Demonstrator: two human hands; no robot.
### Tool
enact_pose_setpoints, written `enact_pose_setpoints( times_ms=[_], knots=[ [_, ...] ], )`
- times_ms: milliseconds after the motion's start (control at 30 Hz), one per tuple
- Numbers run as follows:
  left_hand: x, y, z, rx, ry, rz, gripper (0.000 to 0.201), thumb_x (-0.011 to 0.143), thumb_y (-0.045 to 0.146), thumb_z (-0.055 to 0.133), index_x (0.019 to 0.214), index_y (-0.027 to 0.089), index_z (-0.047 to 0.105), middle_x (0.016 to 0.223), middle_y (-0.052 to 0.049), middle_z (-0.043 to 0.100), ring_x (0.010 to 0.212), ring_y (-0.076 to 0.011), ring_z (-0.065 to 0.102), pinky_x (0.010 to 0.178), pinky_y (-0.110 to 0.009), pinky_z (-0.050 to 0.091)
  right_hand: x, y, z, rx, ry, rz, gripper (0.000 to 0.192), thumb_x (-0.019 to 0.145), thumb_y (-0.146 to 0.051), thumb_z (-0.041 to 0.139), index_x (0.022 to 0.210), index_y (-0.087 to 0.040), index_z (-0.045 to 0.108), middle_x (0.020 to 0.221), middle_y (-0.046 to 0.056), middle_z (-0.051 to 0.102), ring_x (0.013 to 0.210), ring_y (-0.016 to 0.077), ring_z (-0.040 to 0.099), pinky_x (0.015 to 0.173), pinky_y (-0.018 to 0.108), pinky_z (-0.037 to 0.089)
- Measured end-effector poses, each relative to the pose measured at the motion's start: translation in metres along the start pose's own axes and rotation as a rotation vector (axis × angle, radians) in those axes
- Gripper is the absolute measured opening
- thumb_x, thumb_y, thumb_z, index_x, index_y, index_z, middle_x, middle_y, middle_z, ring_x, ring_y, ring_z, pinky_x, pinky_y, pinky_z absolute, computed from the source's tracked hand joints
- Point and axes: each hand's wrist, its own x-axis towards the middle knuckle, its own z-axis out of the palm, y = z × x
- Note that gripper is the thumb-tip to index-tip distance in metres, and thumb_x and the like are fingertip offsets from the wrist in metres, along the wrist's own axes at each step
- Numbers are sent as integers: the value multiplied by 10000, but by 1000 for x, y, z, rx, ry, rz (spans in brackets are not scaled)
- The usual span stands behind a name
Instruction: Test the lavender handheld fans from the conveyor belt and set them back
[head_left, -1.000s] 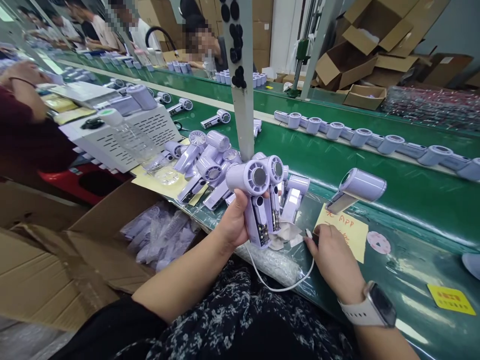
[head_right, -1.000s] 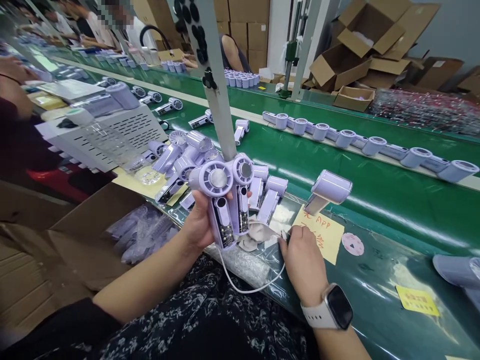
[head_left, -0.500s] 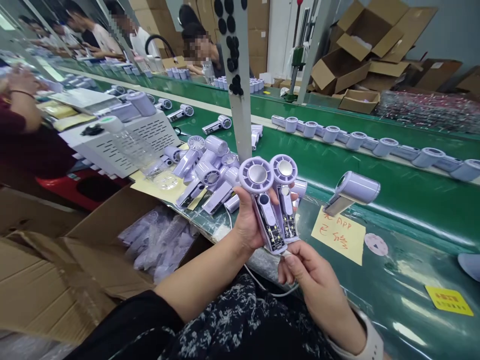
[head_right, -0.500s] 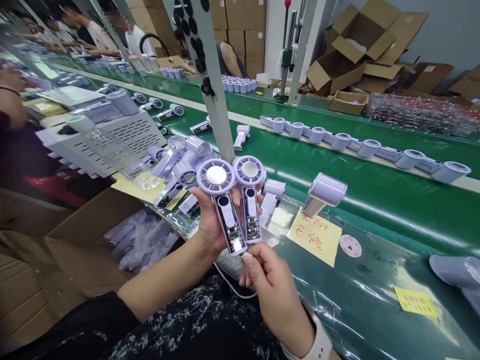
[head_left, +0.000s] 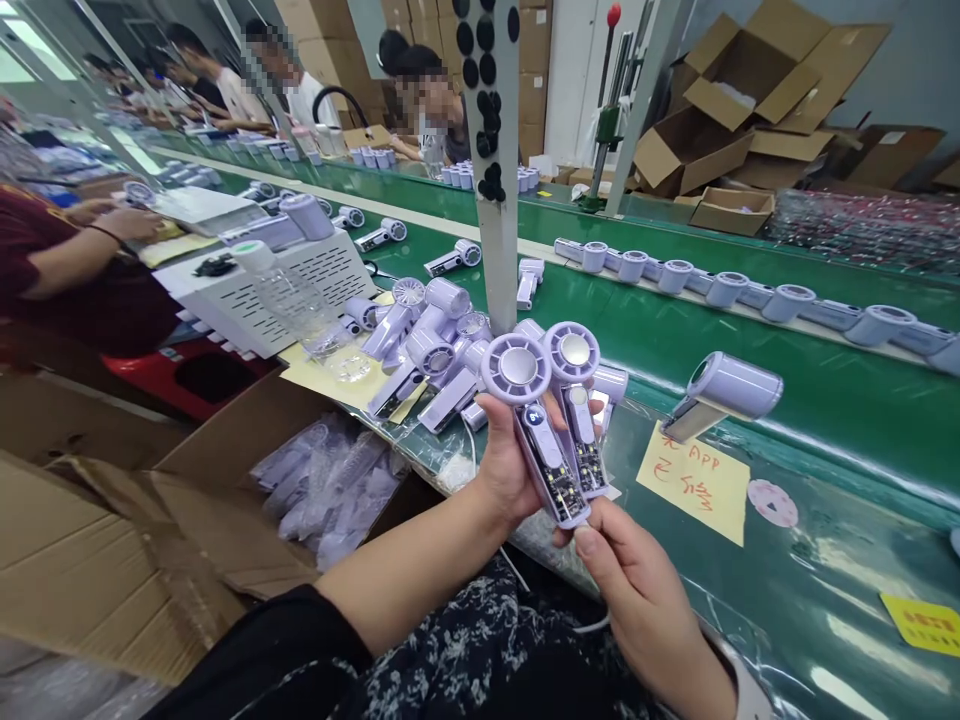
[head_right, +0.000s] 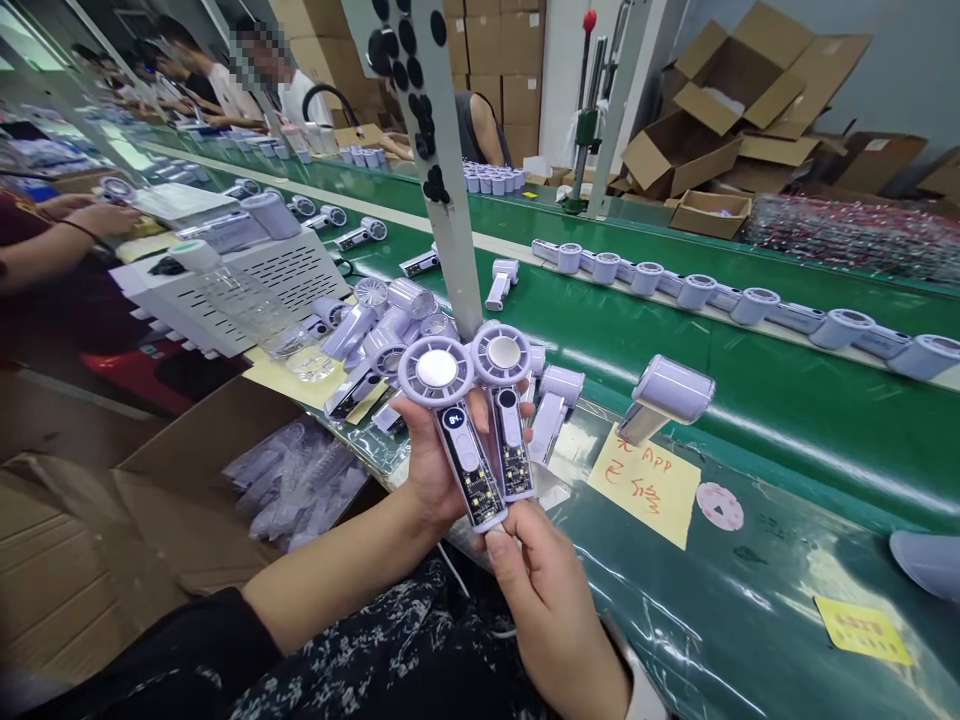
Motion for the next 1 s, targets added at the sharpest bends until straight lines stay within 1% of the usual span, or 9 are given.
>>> enact_pose_setpoints(
  times_ms=[133,333,500,667,733,800,867,933,1000],
  knots=[
    [-2,7,6,-152,19,-38,704,594,868,740,619,175,623,1040,-63,769,916,-234,741,783,-346,617,0,-2,-3,-75,69,-169,349,1049,-425,509,779,-222,596,912,46,672,865,196,645,768,271,494],
    [-9,3,7,-72,-61,17,709,553,862,766,608,165,649,1081,-86,762,934,-253,741,806,-358,623,-5,10,10,146,208,70,449,1056,-516,517,717,-222,537,507,-45,520,474,124,526,516,233,411],
    [-13,-8,3,41,-82,133,736,559,910,708,638,178,690,1057,-90,767,930,-263,740,784,-352,615,-4,9,18,343,276,166,514,999,-644,543,688,-241,469,431,-72,442,381,117,441,430,232,370],
    [-7,-1,-6,75,-134,44,767,595,924,683,803,186,709,976,-98,751,875,-274,730,711,-368,604,0,6,-18,26,168,53,421,1012,-562,556,783,-220,645,846,64,704,819,222,659,768,341,517],
    [-6,4,-11,94,-92,37,691,672,852,705,878,193,707,917,-80,737,918,-284,721,774,-393,604,3,5,-38,-136,266,-22,408,1006,-550,558,778,-227,660,1038,99,710,1018,280,649,930,429,491],
    [-9,8,-15,177,-60,25,537,707,682,794,920,196,710,855,-50,722,899,-265,714,812,-391,593,7,6,-53,-302,475,-88,366,980,-557,596,837,-233,689,1267,129,667,1258,349,561,1114,539,367],
    [-15,12,-16,314,-125,-36,443,669,509,879,935,190,723,824,-38,720,818,-237,699,781,-371,581,10,8,-58,-291,558,-102,342,960,-557,632,1099,-256,716,1484,124,564,1424,374,442,1208,594,250],
    [-20,16,-16,450,-257,-97,466,616,429,932,958,179,738,887,-63,741,799,-231,686,762,-364,573,10,10,-57,-42,406,-58,487,958,-560,643,1371,-302,622,1550,106,531,1432,365,468,1196,600,322],
    [-22,21,-17,565,-378,-115,520,560,394,975,975,163,762,1018,-104,749,876,-255,689,819,-381,574,6,11,-54,248,162,25,548,933,-525,708,1430,-326,590,1489,98,604,1330,351,588,1107,554,472]
  ],
)
